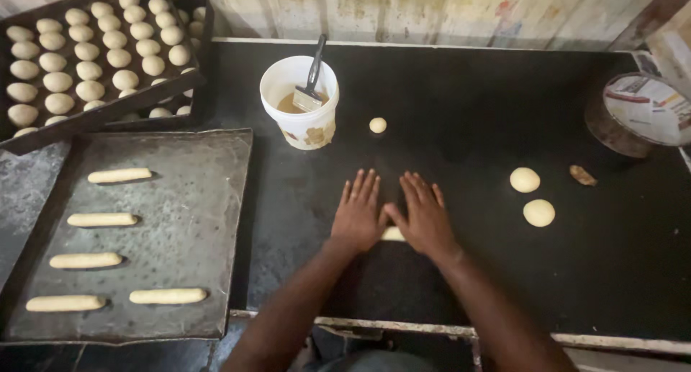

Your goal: The person shapes dough balls into elongated rolls by hand on a dark work surface and places them onto a metal baking tray.

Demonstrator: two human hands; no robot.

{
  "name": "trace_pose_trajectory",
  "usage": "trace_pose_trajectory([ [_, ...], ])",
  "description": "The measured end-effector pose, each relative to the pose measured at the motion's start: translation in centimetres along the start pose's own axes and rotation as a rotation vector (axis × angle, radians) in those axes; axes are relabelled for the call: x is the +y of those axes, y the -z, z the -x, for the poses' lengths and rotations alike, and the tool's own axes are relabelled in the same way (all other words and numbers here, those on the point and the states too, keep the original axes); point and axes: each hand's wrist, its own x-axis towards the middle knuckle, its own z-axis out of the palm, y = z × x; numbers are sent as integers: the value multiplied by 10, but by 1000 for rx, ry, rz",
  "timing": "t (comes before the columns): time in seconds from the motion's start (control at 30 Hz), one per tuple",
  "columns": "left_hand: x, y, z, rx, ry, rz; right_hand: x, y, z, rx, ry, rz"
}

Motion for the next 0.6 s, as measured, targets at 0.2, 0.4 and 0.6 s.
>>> trace_pose_trajectory([
  [0.2,30,23,91,-263,-188,53,-14,8,76,-35,218,74],
  [0.4,28,21,76,-212,-125,-9,-13,5,68,5,166,123],
  [0.6,8,9,17,-78,1,4,2,0,1,-43,24,37],
])
